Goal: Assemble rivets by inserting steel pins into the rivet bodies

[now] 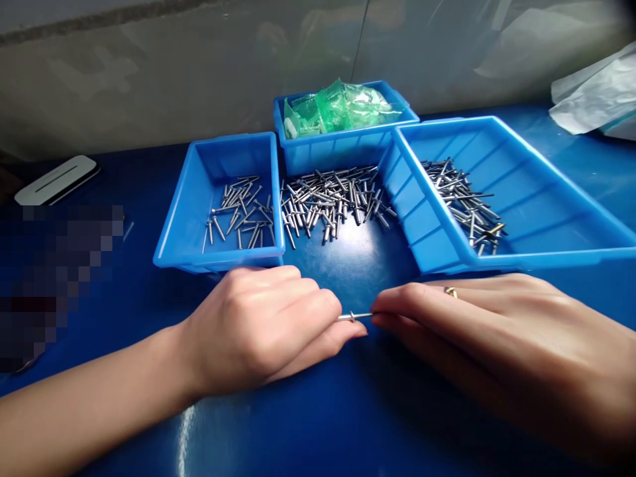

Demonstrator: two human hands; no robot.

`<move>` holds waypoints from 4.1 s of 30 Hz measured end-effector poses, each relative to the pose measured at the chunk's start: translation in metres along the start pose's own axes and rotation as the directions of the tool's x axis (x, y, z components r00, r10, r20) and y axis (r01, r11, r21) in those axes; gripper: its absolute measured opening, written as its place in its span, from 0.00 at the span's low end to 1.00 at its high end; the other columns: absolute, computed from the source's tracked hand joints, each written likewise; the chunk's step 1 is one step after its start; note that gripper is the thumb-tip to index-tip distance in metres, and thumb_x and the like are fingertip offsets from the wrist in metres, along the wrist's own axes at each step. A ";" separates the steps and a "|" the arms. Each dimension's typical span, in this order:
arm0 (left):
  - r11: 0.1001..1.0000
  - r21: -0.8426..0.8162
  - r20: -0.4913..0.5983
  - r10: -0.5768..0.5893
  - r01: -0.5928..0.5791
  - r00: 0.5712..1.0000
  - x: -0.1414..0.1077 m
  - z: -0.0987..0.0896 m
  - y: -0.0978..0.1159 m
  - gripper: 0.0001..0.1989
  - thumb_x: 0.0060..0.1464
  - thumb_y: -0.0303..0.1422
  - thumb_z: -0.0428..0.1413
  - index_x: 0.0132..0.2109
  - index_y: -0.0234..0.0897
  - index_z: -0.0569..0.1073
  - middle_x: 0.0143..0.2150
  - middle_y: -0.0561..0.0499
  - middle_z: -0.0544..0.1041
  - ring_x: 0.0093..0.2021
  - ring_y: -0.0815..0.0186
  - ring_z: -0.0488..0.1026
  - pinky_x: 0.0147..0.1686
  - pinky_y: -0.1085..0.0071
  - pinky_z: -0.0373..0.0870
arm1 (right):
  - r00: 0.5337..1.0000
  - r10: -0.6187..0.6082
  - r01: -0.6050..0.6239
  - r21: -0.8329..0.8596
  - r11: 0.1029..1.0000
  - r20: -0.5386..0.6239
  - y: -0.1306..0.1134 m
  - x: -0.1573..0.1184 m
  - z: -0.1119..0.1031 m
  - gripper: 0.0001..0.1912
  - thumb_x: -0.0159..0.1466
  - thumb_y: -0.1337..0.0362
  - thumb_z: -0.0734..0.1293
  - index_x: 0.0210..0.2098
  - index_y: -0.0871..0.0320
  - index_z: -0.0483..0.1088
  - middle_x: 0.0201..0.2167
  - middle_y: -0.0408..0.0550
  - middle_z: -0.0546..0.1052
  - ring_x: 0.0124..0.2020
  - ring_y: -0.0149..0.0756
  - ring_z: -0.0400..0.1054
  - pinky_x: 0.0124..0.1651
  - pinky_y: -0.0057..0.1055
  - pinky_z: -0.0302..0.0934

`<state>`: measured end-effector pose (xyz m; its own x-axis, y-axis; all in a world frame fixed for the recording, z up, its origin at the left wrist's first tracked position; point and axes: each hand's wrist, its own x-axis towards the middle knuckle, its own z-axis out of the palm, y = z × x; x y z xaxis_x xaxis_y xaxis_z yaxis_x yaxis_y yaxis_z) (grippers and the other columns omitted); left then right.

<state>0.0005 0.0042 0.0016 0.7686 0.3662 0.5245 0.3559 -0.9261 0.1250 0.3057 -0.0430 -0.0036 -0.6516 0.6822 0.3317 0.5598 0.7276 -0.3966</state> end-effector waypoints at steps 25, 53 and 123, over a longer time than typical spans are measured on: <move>1.000 -0.018 -0.064 0.018 -0.020 0.998 0.001 0.000 0.003 0.22 0.92 0.24 0.55 0.44 0.38 0.86 0.31 0.55 0.84 0.26 0.67 0.80 0.32 0.66 0.75 | 0.999 0.011 -0.014 -0.078 0.997 -0.045 0.000 0.006 0.003 0.22 0.97 0.62 0.56 0.45 0.48 0.70 0.33 0.44 0.85 0.22 0.37 0.75 0.29 0.39 0.59; 1.000 0.000 0.013 0.023 -0.023 1.000 0.000 0.000 -0.003 0.26 0.92 0.25 0.52 0.40 0.36 0.84 0.34 0.49 0.89 0.28 0.63 0.85 0.32 0.65 0.81 | 0.996 0.039 -0.042 -0.046 0.998 -0.075 -0.002 0.012 -0.002 0.20 0.98 0.57 0.57 0.47 0.47 0.70 0.30 0.38 0.81 0.22 0.37 0.72 0.29 0.39 0.59; 0.999 0.012 0.016 0.030 -0.030 0.999 0.002 -0.001 0.000 0.25 0.91 0.24 0.53 0.40 0.36 0.84 0.31 0.53 0.85 0.26 0.66 0.77 0.29 0.64 0.73 | 0.999 -0.024 0.022 -0.068 0.997 -0.030 0.002 0.013 0.000 0.26 0.97 0.61 0.56 0.42 0.49 0.73 0.34 0.47 0.88 0.22 0.39 0.79 0.27 0.38 0.62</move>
<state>0.0015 0.0045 0.0034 0.7874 0.3398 0.5143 0.3389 -0.9356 0.0994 0.2981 -0.0329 -0.0001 -0.6495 0.6662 0.3665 0.5789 0.7458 -0.3298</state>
